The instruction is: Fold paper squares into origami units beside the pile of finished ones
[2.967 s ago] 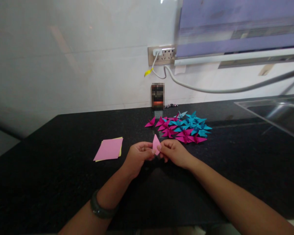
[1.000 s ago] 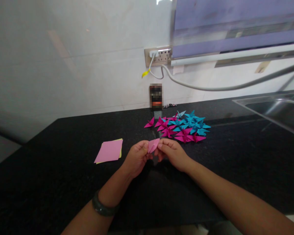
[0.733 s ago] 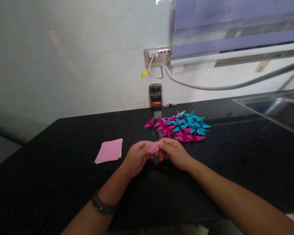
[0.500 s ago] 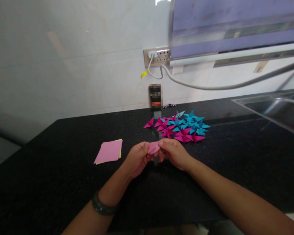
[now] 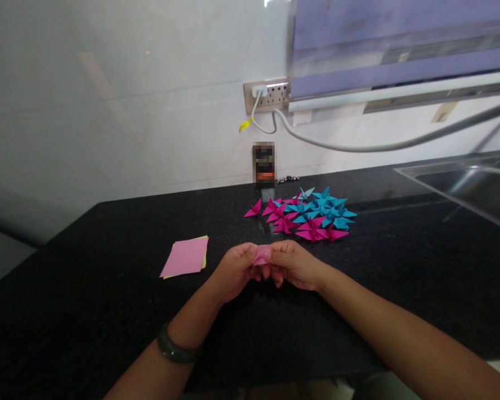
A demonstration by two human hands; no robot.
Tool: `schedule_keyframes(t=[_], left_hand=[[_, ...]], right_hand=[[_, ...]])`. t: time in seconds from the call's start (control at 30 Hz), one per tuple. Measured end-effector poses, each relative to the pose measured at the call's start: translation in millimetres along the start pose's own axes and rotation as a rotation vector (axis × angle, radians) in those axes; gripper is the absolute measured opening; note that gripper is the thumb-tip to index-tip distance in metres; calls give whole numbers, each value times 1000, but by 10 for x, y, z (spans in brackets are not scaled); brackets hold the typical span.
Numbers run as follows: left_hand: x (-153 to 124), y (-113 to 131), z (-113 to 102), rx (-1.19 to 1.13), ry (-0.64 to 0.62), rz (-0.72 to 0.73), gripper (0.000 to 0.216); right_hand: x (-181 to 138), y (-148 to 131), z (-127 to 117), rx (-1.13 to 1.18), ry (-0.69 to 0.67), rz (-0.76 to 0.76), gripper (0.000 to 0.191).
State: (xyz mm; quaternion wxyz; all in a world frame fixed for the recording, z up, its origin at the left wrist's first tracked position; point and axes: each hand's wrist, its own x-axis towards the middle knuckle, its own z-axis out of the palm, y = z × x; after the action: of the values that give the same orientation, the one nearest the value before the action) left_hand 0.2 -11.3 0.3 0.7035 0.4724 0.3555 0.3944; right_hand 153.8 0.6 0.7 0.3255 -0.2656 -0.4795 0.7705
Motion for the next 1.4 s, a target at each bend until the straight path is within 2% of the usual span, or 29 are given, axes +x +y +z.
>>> schedule_keyframes(t=[0.1, 0.17, 0.3, 0.37, 0.53, 0.63, 0.73, 0.93, 1.1, 1.4], left_hand=[[15, -2, 12, -66, 50, 29, 28], [25, -1, 8, -29, 157, 80, 25], [25, 21, -26, 366, 481, 281, 14], [16, 36, -33, 489, 523, 301, 14], [-5, 69, 4, 422, 459, 255, 27], [-3, 81, 6, 476, 458, 215, 26], [18, 69, -40, 482, 451, 176, 30], [67, 41, -97, 269, 413, 42, 23], [56, 68, -49, 277, 367, 15, 17], [35, 31, -135, 192, 149, -43, 24]], right_hand=[[21, 33, 38, 134, -4, 5, 27], [40, 66, 56, 169, 26, 19, 27], [71, 126, 58, 74, 119, -5, 28], [76, 137, 41, -51, 180, -56, 30], [79, 134, -46, -434, 343, -159, 32], [90, 167, -100, -641, 319, -204, 32], [98, 194, -121, -739, 308, -243, 31], [80, 142, -88, -744, 304, -249, 29], [72, 149, -110, -800, 261, -223, 29], [58, 89, -190, -842, 224, -246, 24]])
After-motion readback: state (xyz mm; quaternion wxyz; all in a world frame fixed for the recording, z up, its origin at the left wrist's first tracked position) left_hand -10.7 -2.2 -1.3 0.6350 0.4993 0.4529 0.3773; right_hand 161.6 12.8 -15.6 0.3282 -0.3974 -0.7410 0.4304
